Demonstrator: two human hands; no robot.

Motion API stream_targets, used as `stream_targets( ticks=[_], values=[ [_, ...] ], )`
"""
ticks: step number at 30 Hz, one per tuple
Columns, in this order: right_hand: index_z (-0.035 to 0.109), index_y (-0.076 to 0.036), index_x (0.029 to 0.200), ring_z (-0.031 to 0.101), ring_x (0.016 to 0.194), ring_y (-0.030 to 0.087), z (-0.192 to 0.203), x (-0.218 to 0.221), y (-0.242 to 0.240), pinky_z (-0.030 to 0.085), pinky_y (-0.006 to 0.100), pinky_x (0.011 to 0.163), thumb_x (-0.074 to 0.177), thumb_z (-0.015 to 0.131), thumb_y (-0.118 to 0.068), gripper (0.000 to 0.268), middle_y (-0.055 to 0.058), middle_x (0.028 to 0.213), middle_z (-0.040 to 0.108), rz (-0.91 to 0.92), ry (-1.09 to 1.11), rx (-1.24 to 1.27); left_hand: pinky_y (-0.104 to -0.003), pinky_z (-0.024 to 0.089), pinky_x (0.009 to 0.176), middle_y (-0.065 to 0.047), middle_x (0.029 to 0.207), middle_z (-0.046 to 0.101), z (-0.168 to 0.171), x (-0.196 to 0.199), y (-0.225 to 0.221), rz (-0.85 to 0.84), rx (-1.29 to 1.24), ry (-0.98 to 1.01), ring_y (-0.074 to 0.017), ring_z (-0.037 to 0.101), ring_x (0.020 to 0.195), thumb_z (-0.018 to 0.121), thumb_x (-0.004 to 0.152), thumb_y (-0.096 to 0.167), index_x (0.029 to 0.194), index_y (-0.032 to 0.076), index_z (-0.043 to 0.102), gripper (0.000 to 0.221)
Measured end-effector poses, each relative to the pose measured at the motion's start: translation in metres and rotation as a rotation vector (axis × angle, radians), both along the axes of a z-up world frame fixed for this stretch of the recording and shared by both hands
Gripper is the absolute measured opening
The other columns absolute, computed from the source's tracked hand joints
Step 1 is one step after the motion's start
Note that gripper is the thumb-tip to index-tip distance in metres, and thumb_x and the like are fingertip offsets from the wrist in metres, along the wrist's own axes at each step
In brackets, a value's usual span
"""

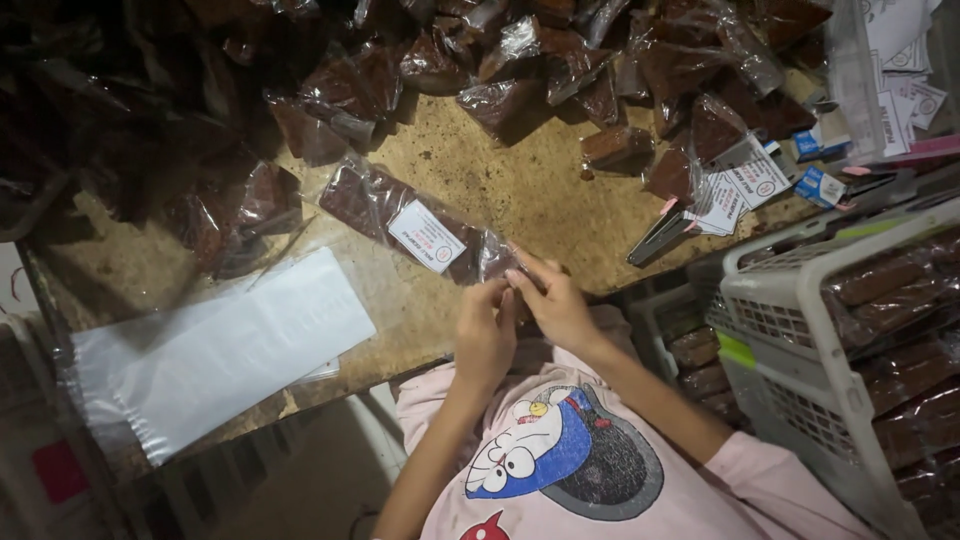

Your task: Packaging small, individually wrapped triangular food items into larger plastic bags, including inserting a label and stapling the bag closed.

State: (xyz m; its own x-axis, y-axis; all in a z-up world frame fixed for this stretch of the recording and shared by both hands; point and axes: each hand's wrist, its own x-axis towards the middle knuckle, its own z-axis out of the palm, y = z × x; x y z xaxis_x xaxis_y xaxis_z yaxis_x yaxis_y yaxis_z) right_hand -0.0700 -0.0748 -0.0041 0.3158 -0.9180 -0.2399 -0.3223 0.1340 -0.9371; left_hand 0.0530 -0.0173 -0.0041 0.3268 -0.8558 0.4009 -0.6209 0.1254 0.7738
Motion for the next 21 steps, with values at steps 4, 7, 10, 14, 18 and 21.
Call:
stream_targets(
  ticks=[4,7,10,14,18,21],
  values=[
    [0.069,-0.013,0.13,0.06,0.122,0.016,0.055,0.013,0.006,0.046,0.031,0.106,0.094,0.071,-0.019,0.037,0.011,0.127,0.071,-0.167,-0.154,0.133,-0.032,0.055,0.066,-0.005,0.078,0.065,-0.017,-0.005,0.007,-0.015,0.027,-0.061,-0.0226,0.068,0.072,0.068,0.094,0.01,0.109,0.009,0.061,0.017],
    [0.058,-0.013,0.143,0.059,0.087,0.009,0.037,0.009,0.004,0.054,0.025,0.082,0.103,0.052,-0.011,0.041,0.001,0.087,0.069,-0.148,-0.27,0.112,-0.033,0.054,0.064,-0.005,0.078,0.06,-0.017,-0.006,-0.004,-0.07,-0.021,-0.148,-0.0251,0.064,0.071,0.066,0.093,0.004,0.114,0.009,0.058,0.024],
    [0.063,-0.023,0.14,0.047,0.136,0.038,0.0,-0.013,0.0,0.034,0.045,0.116,0.097,0.062,-0.012,0.044,0.02,0.138,0.059,0.076,0.044,-0.073,-0.038,0.054,0.063,-0.008,0.079,0.06,-0.012,-0.004,0.001,-0.156,0.033,-0.095,-0.0288,0.065,0.071,0.064,0.091,0.003,0.123,0.012,0.052,0.035],
    [0.069,-0.012,0.129,0.059,0.122,0.027,0.053,-0.022,-0.006,0.045,0.04,0.105,0.09,0.07,-0.013,0.039,0.018,0.128,0.068,-0.009,-0.083,0.178,-0.039,0.045,0.068,-0.007,0.081,0.06,0.01,0.001,-0.002,-0.117,0.223,-0.428,-0.0287,0.063,0.078,0.062,0.093,0.048,0.103,0.013,0.058,0.037],
    [0.072,-0.003,0.123,0.065,0.112,0.022,0.037,-0.029,-0.013,0.053,0.038,0.096,0.087,0.072,-0.004,0.036,0.019,0.12,0.073,-0.045,-0.215,0.28,-0.036,0.047,0.073,-0.003,0.075,0.063,0.029,0.001,-0.02,-0.055,0.157,-0.651,-0.0251,0.066,0.063,0.068,0.089,0.04,0.089,0.017,0.062,0.024],
    [0.073,-0.002,0.121,0.067,0.102,0.018,0.024,-0.024,-0.016,0.054,0.034,0.092,0.085,0.073,-0.001,0.036,0.016,0.116,0.075,-0.09,-0.255,0.326,-0.034,0.045,0.067,-0.004,0.065,0.064,0.038,0.004,-0.029,-0.059,0.141,-0.674,-0.0249,0.065,0.057,0.06,0.097,0.029,0.081,0.017,0.057,0.021]
  ],
)
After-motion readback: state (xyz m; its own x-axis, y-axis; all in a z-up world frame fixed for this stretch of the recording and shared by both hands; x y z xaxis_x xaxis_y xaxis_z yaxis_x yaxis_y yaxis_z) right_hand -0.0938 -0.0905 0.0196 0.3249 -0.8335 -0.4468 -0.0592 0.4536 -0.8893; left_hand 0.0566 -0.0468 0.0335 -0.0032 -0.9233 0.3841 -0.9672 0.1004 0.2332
